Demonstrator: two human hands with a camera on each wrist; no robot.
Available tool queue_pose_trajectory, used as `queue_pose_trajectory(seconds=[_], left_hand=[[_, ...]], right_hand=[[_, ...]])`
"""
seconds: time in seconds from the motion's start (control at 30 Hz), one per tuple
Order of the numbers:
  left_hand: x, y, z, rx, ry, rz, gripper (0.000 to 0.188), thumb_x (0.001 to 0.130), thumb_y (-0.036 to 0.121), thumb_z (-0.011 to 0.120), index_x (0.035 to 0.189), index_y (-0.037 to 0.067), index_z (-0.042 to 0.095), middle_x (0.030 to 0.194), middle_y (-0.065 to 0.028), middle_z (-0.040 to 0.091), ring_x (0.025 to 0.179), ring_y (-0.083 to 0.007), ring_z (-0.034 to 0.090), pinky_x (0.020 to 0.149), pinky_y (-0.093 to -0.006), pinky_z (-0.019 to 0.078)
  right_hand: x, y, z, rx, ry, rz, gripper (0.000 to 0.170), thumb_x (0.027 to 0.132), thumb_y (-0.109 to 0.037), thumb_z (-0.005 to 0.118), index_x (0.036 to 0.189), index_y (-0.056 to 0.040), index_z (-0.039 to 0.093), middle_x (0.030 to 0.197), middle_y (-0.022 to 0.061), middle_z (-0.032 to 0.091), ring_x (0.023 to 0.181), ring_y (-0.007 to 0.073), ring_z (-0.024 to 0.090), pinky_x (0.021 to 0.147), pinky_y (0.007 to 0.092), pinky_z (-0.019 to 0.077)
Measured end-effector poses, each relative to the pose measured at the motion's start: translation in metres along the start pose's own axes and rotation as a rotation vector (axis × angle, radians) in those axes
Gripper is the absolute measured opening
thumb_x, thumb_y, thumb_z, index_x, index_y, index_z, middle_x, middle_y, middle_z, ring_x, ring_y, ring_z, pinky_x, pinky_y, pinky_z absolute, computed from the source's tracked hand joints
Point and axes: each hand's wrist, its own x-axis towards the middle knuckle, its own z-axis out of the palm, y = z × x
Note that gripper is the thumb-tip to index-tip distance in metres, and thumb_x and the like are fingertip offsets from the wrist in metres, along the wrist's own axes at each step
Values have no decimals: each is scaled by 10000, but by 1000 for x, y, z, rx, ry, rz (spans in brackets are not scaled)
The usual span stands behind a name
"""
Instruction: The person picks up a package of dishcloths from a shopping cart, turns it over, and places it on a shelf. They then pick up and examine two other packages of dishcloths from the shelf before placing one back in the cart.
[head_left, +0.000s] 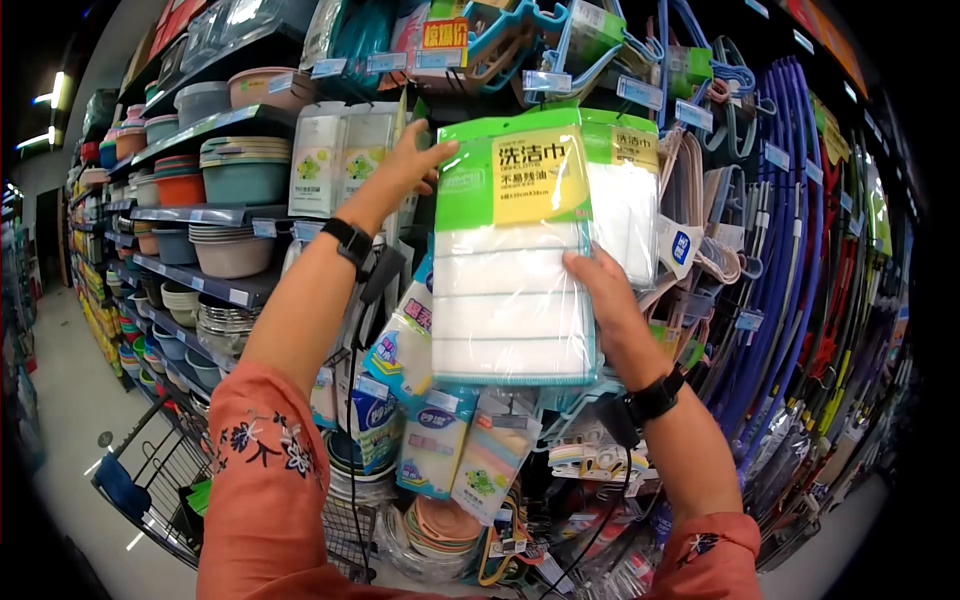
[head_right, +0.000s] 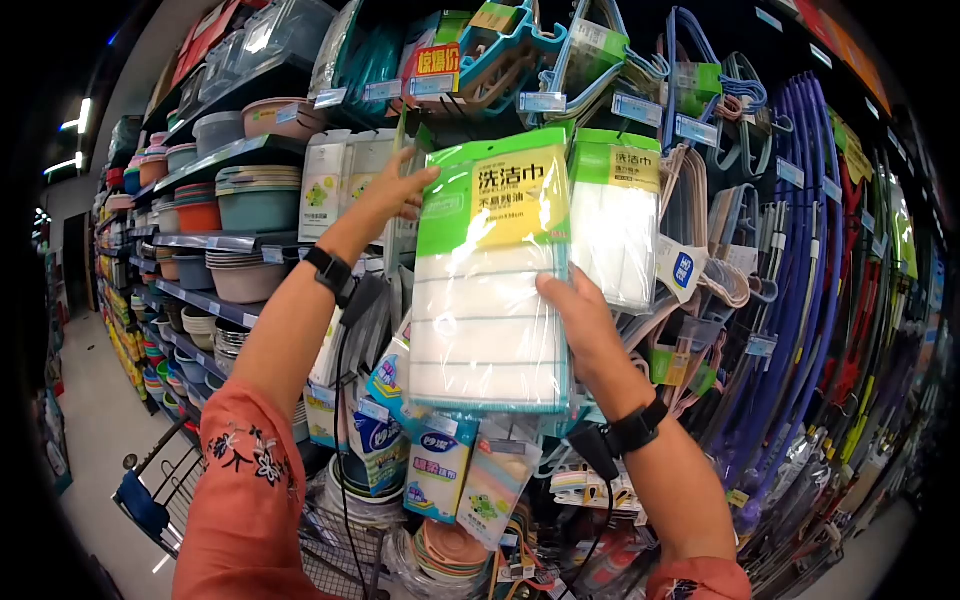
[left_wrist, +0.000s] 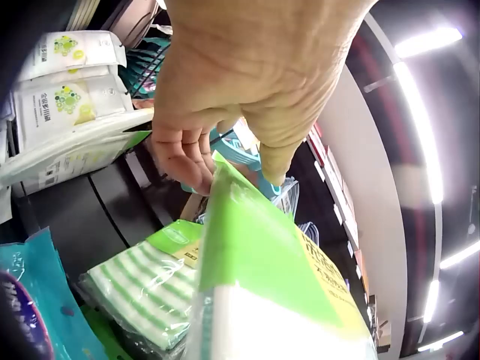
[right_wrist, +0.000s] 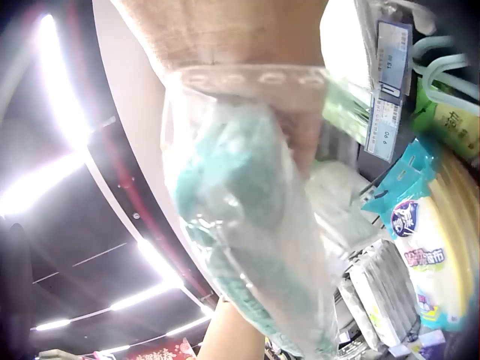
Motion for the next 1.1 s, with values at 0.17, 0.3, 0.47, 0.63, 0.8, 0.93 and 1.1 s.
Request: queue_pose_trajectory(seconds=[0.17, 0.3, 0.47, 0.63, 0.8, 0.93, 1.1], left_hand=[[45, -6, -7, -11, 23, 139, 1069, 797, 515, 772, 1548, 17, 195, 1350, -238, 511, 1109, -266, 592, 762, -349, 529], [87, -18, -16, 57, 77, 235, 1080, 775, 537, 781, 1528, -9, 232, 1363, -259, 509, 1163, -309, 584, 834, -376, 530], [154, -36, -40, 302, 205, 333, 937, 777, 538, 775, 1390, -90, 449, 1272, -255, 584, 1106, -281, 622, 894, -344, 511], [182, -41, -58, 268, 262, 522, 789, 840, 420, 746, 1369, -96, 472, 1224, -246, 619, 1074, -266, 639, 928, -331, 496], [204, -58, -67, 315, 377, 602, 699, 831, 342, 759, 1331, -87, 521, 1222, -228, 639, 1069, -248, 645, 926, -325, 499], [208, -65, -73, 303, 408, 595, 640, 832, 326, 754, 1304, -62, 564, 1174, -221, 671, 1042, -255, 663, 910, -336, 509], [212, -71, -73, 362, 481, 637, 613, 828, 323, 749, 1299, -34, 585, 1146, -255, 679, 1022, -276, 679, 898, -348, 518]], right_hand=[[47, -5, 1, -90, -44, -26, 418, 959, -166, 572, 1317, 38, 498, 1134, 133, 656, 982, 200, 658, 870, 331, 547], [84, -5, 10, -82, -24, -42, 394, 960, -163, 580, 1288, 45, 510, 1116, 144, 659, 966, 210, 665, 859, 343, 554], [135, 8, 20, -69, -9, -59, 361, 963, -153, 589, 1255, 49, 525, 1099, 152, 660, 924, 221, 671, 839, 348, 558], [185, 14, 28, -73, -27, -117, 347, 959, -145, 589, 1251, 37, 540, 1089, 135, 665, 912, 221, 670, 829, 348, 555], [209, 16, 29, -116, -28, -100, 334, 955, -143, 591, 1242, 24, 556, 1073, 124, 669, 902, 204, 666, 819, 342, 552], [215, 16, 34, -108, -21, -114, 323, 953, -143, 594, 1232, 18, 567, 1054, 117, 674, 885, 196, 664, 811, 344, 552], [222, 20, 32, -108, -39, -129, 325, 948, -141, 606, 1227, 21, 570, 1042, 117, 676, 880, 200, 665, 809, 348, 553]])
